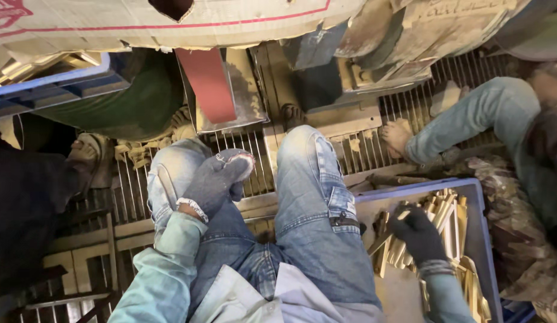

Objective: The person sits on a metal grate floor and uses a belt sander to polish small, gold-colored metal parts. They pick up each part from a blue bin, press it against the moving belt, and then place the finished part into a cardboard box.

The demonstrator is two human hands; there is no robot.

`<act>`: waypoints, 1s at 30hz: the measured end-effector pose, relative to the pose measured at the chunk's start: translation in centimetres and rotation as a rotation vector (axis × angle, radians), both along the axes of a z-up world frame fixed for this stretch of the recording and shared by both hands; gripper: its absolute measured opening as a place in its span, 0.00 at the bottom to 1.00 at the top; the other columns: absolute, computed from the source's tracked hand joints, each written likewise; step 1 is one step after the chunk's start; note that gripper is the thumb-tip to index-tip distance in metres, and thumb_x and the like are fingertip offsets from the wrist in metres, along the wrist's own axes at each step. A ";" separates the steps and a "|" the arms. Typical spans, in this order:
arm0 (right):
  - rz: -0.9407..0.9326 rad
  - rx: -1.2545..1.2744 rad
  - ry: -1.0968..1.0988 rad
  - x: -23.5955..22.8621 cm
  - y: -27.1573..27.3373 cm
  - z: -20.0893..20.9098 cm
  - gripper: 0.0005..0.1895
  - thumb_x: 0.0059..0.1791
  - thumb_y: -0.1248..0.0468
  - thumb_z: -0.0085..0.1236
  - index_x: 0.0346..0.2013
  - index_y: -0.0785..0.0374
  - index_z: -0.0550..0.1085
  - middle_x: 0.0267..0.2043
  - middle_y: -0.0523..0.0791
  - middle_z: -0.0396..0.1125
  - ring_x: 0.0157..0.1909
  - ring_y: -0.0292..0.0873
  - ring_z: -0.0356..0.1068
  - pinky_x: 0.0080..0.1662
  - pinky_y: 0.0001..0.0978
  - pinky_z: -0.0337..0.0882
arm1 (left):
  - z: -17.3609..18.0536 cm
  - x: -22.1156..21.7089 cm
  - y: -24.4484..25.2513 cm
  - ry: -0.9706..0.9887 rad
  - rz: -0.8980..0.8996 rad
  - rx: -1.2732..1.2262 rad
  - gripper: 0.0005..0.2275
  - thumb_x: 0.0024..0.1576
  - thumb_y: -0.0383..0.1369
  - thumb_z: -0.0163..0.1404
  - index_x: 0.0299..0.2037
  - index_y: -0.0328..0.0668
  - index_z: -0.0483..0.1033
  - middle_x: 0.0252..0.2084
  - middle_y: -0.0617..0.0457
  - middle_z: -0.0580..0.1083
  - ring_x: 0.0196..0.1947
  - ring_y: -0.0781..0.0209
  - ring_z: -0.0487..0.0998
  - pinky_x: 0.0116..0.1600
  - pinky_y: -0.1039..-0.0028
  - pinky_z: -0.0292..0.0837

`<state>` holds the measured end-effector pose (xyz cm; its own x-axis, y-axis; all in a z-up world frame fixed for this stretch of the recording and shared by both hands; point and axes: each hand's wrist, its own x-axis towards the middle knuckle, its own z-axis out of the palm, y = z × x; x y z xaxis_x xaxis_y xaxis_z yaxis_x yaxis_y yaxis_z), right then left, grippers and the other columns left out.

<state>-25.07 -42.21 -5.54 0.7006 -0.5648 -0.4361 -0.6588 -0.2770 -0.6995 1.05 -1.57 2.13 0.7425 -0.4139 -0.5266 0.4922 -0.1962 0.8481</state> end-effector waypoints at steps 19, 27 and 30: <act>0.374 0.912 -0.273 22.4 21.9 12.7 0.18 0.50 0.68 0.56 0.55 0.63 0.70 0.49 0.44 0.68 0.49 0.40 0.73 0.50 0.35 0.80 | -2.1 -0.7 4.4 -0.039 0.480 -0.764 0.13 0.63 0.30 0.53 0.50 0.23 0.72 0.37 0.46 0.75 0.36 0.58 0.79 0.46 0.67 0.78; 0.717 0.613 -0.040 27.1 23.7 7.4 0.18 0.51 0.60 0.57 0.51 0.69 0.71 0.27 0.42 0.68 0.27 0.38 0.72 0.33 0.33 0.75 | -2.0 1.9 4.1 -0.105 0.486 -0.610 0.12 0.58 0.31 0.54 0.49 0.33 0.74 0.40 0.49 0.77 0.38 0.61 0.80 0.48 0.69 0.78; 0.648 0.706 -0.054 27.7 23.5 6.5 0.19 0.51 0.59 0.56 0.51 0.70 0.71 0.27 0.41 0.66 0.25 0.37 0.69 0.33 0.33 0.77 | -2.9 3.4 3.7 -0.150 0.412 -0.444 0.11 0.59 0.33 0.54 0.42 0.29 0.78 0.36 0.48 0.79 0.35 0.60 0.80 0.45 0.70 0.77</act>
<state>2.64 -18.73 0.97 0.8137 0.3202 -0.4852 -0.4872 -0.0795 -0.8696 4.41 2.17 -0.78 0.9403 -0.2332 -0.2477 0.3217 0.3721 0.8707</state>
